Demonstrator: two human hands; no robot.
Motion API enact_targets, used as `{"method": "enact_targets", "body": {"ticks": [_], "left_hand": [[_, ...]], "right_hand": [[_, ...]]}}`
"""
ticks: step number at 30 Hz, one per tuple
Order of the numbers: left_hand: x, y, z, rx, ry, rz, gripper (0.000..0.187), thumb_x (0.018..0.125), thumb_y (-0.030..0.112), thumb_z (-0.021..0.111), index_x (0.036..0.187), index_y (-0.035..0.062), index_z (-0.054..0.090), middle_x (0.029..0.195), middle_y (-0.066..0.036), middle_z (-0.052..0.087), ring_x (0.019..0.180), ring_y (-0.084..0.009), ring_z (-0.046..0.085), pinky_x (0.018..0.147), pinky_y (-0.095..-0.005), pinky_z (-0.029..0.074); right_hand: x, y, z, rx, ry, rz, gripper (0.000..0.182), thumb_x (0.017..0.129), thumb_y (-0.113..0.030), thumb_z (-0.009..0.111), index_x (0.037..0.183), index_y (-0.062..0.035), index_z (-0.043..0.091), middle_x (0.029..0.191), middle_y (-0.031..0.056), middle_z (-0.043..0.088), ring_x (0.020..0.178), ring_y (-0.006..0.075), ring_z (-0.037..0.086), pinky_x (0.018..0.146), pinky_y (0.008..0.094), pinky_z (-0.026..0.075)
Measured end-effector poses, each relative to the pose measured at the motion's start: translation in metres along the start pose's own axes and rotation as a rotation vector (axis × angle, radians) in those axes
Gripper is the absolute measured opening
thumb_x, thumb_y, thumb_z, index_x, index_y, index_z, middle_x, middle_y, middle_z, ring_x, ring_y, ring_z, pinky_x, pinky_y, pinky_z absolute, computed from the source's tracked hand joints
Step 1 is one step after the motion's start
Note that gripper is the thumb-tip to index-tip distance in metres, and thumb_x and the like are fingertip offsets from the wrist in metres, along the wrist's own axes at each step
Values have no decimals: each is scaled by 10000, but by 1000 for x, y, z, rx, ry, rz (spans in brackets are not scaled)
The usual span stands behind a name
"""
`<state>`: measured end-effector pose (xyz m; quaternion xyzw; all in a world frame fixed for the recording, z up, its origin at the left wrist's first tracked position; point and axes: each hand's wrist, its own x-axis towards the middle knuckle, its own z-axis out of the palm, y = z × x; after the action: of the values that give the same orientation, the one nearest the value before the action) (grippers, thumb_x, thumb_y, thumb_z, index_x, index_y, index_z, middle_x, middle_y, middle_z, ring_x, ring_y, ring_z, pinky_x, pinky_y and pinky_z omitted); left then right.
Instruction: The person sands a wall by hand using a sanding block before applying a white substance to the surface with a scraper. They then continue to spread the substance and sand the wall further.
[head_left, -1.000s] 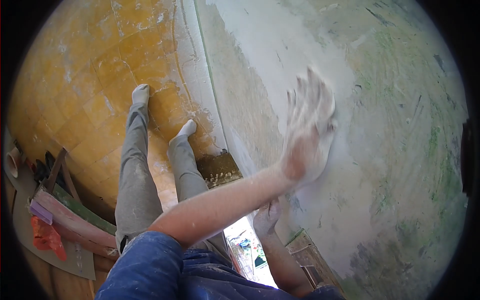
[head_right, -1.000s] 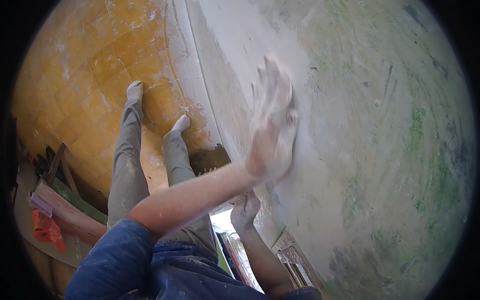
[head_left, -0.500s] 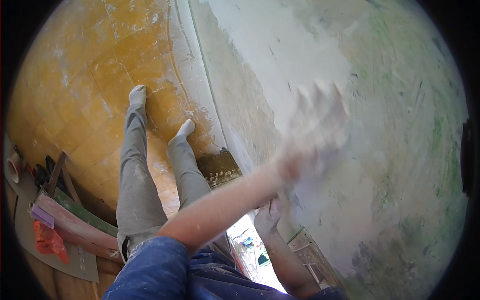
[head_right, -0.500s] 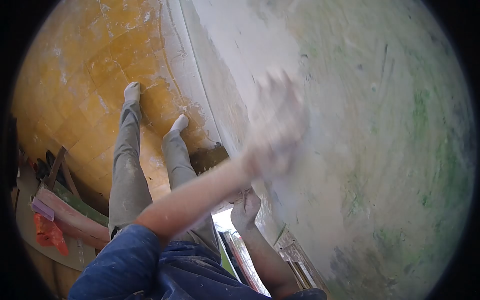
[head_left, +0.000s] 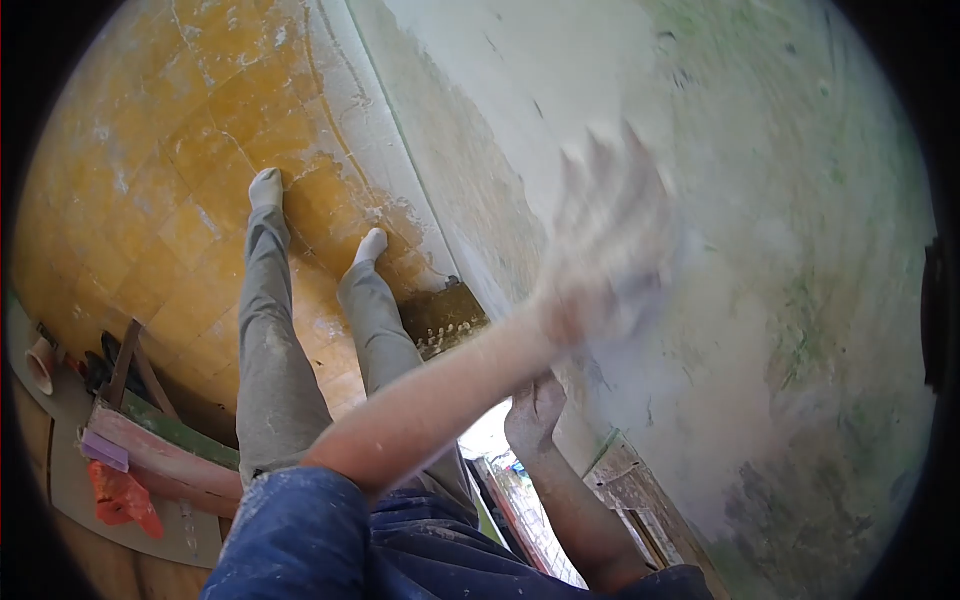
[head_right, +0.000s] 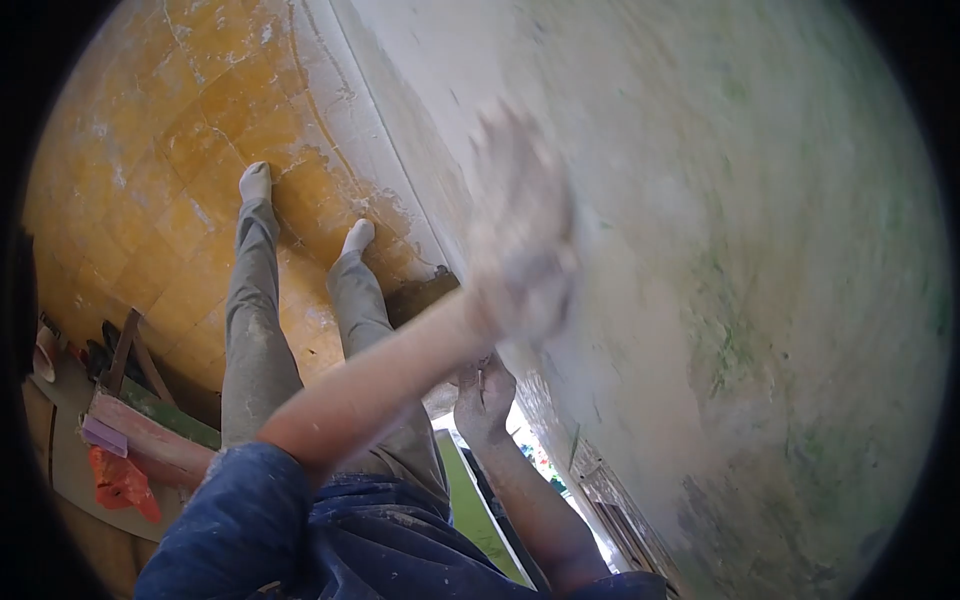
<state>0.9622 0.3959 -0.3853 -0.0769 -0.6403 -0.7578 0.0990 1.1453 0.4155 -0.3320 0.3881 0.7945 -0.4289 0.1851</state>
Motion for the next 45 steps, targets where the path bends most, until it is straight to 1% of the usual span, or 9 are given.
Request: {"method": "enact_targets", "body": {"ticks": [4, 12, 15, 17, 23, 28, 30, 33, 45], "left_hand": [[43, -6, -14, -73, 318, -101, 629, 774, 116, 563, 1368, 15, 383, 1482, -281, 177, 1366, -499, 110, 1086, -616, 49], [-47, 42, 21, 30, -124, 86, 629, 781, 212, 572, 1371, 80, 400, 1470, -334, 126, 1360, -533, 17, 1048, -674, 47], [7, -5, 0, 60, 118, -25, 695, 770, 42, 510, 1428, 25, 286, 1478, -330, 85, 1370, -500, -29, 1082, -607, 28], [28, -17, 5, -836, 410, -488, 333, 908, 62, 427, 1210, -73, 466, 1160, -133, 567, 1076, -199, 538, 911, -308, 434], [-47, 60, 26, 37, -9, -57, 573, 794, 86, 487, 1355, 28, 385, 1433, -409, 76, 1347, -557, 41, 1048, -657, 80], [-63, 28, 34, 160, -19, 3, 562, 894, 295, 453, 1375, 42, 309, 1453, -365, 110, 1355, -501, 150, 1080, -579, 155], [-21, -3, 30, -1208, 565, -743, 558, 973, 413, 335, 1382, 41, 253, 1380, -157, 373, 1307, -225, 331, 1107, -349, 218], [28, -86, 0, -978, 703, -675, 442, 957, 264, 440, 1303, -2, 368, 1226, -136, 493, 1134, -253, 482, 987, -355, 398], [-25, -11, 22, -522, 458, -691, 535, 974, 200, 356, 1430, -24, 189, 1492, -162, 223, 1369, -243, 232, 1130, -336, 164]], "right_hand": [[-3, 23, 6, 123, 46, -86, 299, 969, -195, 473, 1145, 37, 543, 973, 79, 608, 846, 133, 558, 756, 284, 454], [-45, 80, 16, 1106, 93, 98, 346, 972, -163, 462, 1238, 57, 475, 1053, 102, 597, 914, 147, 558, 808, 290, 455], [-31, 40, 3, 472, 20, -10, 333, 968, -141, 461, 1217, 79, 488, 1051, 115, 596, 910, 145, 557, 803, 279, 456], [-32, 42, 0, 240, 42, 101, 324, 969, -147, 459, 1182, 92, 510, 1049, 136, 601, 900, 155, 567, 789, 279, 459], [-71, 154, -3, -380, -40, -147, 450, 970, -233, 494, 1344, -19, 365, 1213, 97, 516, 1086, 199, 490, 938, 353, 382], [-58, 86, 3, 193, -10, -47, 298, 958, -135, 472, 1197, 39, 512, 1058, 126, 600, 956, 186, 578, 831, 287, 463], [-54, 64, 5, 69, 115, -82, 298, 945, -104, 461, 1175, 77, 521, 970, 143, 615, 872, 187, 592, 765, 301, 478], [-56, 91, 2, 151, 139, 78, 251, 948, -83, 430, 1106, 74, 546, 870, 52, 598, 741, 106, 539, 611, 255, 454], [-46, 80, 26, 196, 82, 117, 244, 962, -115, 451, 1077, 68, 564, 862, 79, 606, 722, 113, 552, 621, 261, 458]]}}
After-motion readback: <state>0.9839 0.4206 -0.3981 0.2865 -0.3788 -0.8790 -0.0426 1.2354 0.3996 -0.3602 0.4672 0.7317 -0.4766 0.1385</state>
